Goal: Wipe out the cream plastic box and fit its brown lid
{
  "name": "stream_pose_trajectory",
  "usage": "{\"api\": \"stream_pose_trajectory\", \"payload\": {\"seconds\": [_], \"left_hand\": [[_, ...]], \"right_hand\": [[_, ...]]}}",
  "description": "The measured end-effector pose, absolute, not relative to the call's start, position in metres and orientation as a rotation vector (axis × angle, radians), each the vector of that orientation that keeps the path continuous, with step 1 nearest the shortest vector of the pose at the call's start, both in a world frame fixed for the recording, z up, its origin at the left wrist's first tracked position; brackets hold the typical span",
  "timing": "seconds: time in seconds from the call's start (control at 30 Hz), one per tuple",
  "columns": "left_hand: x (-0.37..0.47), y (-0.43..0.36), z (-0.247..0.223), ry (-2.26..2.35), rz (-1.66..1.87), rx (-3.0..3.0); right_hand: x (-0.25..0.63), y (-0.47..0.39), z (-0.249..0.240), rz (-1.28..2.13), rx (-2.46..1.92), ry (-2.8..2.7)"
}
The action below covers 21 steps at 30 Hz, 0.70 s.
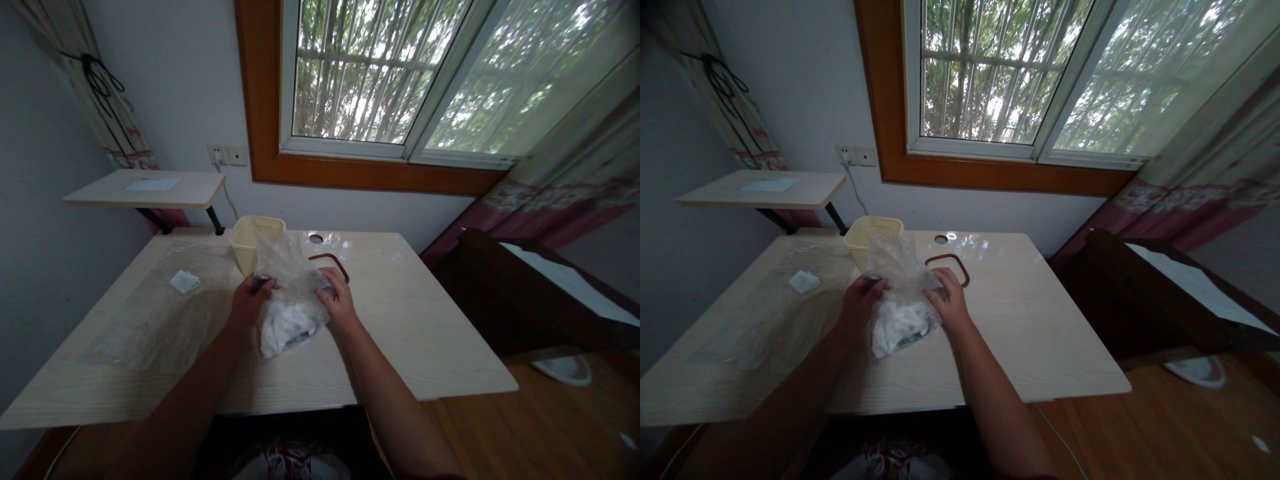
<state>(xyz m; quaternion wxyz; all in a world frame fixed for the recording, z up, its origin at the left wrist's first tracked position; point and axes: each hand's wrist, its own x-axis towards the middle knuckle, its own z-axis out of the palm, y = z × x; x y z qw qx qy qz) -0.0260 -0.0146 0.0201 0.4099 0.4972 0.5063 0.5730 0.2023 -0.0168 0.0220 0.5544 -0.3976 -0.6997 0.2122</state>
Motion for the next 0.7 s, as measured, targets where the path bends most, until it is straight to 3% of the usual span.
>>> {"api": "stream_pose_trajectory", "payload": {"seconds": [0.17,0.4,0.6,0.7], "left_hand": [[-0.024,-0.019,0.025,1.264,1.315,1.382],[-0.037,-0.019,0.063,1.222,1.448,1.498],[-0.074,0.005,0.098,1.288,1.769,1.656],[-0.098,0.026,0.099,1.462,1.585,2.133]], "right_hand": [[0.188,-0.021,0.016,0.742,-0.997,-1.789],[0.183,-0.027,0.019,1.049,-1.060,-1.716],[0.195,-0.017,0.053,0.861,-1.056,-1.373],[0.201,-0.006,0.079,0.746,-1.062,-1.158]]}}
